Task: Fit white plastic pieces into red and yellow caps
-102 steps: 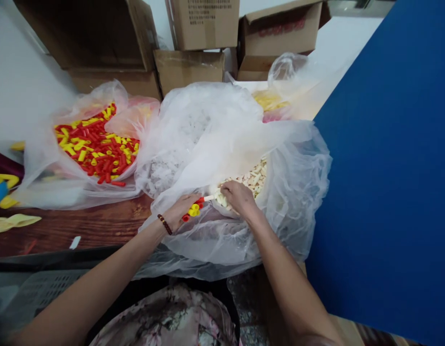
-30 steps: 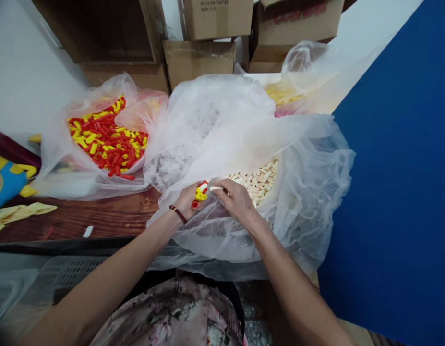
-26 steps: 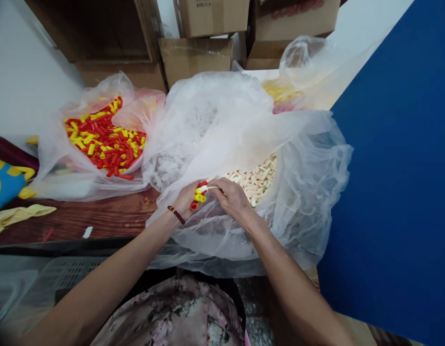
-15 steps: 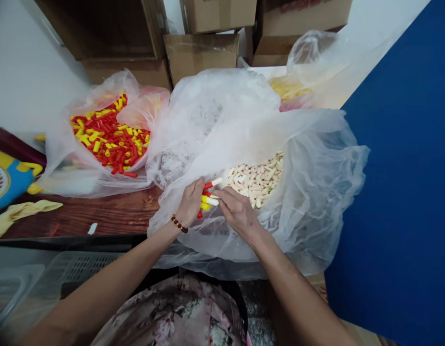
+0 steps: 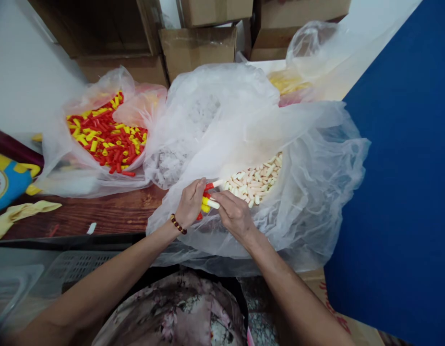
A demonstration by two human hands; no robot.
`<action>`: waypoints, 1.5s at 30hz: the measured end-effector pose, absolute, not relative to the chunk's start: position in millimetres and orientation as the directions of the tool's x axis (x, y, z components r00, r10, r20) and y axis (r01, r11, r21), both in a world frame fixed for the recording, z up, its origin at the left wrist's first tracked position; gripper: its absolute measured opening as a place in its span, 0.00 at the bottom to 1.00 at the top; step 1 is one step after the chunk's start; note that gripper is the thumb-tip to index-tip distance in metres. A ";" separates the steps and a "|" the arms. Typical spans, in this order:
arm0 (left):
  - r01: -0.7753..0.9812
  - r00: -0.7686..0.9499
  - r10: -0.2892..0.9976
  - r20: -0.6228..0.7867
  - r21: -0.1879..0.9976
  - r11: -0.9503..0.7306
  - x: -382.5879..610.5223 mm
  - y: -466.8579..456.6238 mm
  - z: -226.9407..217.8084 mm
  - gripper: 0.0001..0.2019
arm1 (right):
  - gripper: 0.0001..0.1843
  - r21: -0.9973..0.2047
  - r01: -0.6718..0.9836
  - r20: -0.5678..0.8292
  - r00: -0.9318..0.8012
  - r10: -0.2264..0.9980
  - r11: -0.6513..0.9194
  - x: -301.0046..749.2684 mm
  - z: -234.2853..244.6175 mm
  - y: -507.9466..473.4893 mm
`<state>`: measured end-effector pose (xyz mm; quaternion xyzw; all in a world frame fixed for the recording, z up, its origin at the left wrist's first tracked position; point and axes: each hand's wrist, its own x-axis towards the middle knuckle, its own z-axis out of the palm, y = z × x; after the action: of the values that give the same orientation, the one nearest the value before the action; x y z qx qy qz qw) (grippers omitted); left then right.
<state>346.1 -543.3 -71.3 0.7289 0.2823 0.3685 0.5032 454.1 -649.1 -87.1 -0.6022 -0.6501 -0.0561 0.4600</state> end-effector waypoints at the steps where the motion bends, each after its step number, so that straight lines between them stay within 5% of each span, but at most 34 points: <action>1: 0.027 0.570 0.785 0.241 0.950 -0.311 346.2 -542.9 -71.7 0.15 | 0.20 -0.498 0.829 0.649 0.162 0.744 0.254 453.3 -88.2 -649.3; 6: 0.014 0.561 0.818 0.130 0.986 -0.166 352.7 -536.3 -83.5 0.16 | 0.19 -0.553 0.808 0.593 0.210 0.777 0.204 457.0 -96.0 -646.0; 9: 0.096 0.589 0.808 0.008 0.992 -0.079 359.1 -529.8 -89.3 0.19 | 0.17 -0.643 0.746 0.456 0.192 0.869 0.173 478.9 -93.4 -644.3; 11: 0.119 0.585 0.802 -0.120 0.991 0.062 361.7 -527.5 -88.2 0.20 | 0.17 -0.670 0.742 0.336 0.280 0.899 0.019 501.3 -85.5 -646.0; 13: 0.095 0.580 0.774 -0.254 0.965 0.246 361.4 -527.0 -83.3 0.18 | 0.14 -0.574 0.784 0.233 0.434 0.870 -0.237 524.5 -75.2 -649.2; 16: 0.039 0.682 0.607 -0.408 0.850 0.526 356.0 -526.9 -73.4 0.16 | 0.12 -0.261 0.825 0.096 0.540 0.836 -0.502 550.9 -64.1 -652.2; 21: 0.049 0.898 0.200 -0.393 0.539 0.841 346.3 -522.9 -66.0 0.18 | 0.12 -0.051 0.877 -0.009 0.479 0.878 -0.479 565.6 -64.8 -645.9; 26: -0.019 0.876 0.184 -0.446 0.350 0.936 346.9 -524.5 -65.0 0.15 | 0.14 -0.002 0.879 -0.041 0.477 0.878 -0.477 565.3 -66.6 -639.2; 30: -0.059 0.846 0.221 -0.486 0.326 0.943 349.4 -526.6 -62.8 0.13 | 0.15 0.026 0.863 -0.057 0.505 0.861 -0.504 564.2 -64.4 -639.0; 34: -0.058 0.808 0.296 -0.510 0.430 0.901 355.1 -528.4 -63.0 0.15 | 0.13 -0.031 0.842 -0.021 0.537 0.843 -0.538 564.4 -60.4 -642.6; 37: -0.122 0.724 0.480 -0.496 0.592 0.796 363.3 -532.8 -65.6 0.16 | 0.10 -0.178 0.814 0.094 0.574 0.813 -0.554 555.7 -58.4 -648.9; 42: -0.089 0.439 0.764 -0.472 0.824 0.560 378.8 -539.0 -72.4 0.14 | 0.11 -0.664 0.741 0.258 0.356 0.898 -0.102 513.1 -65.4 -656.5; 45: -0.046 0.414 0.801 -0.432 0.869 0.492 382.2 -538.6 -75.4 0.16 | 0.11 -0.749 0.662 0.322 0.349 0.880 0.011 488.9 -72.3 -655.1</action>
<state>382.2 -538.6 -75.4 0.4128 0.4576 0.2892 0.7325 488.9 -655.1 -72.3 -0.6923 -0.5569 0.1230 0.4421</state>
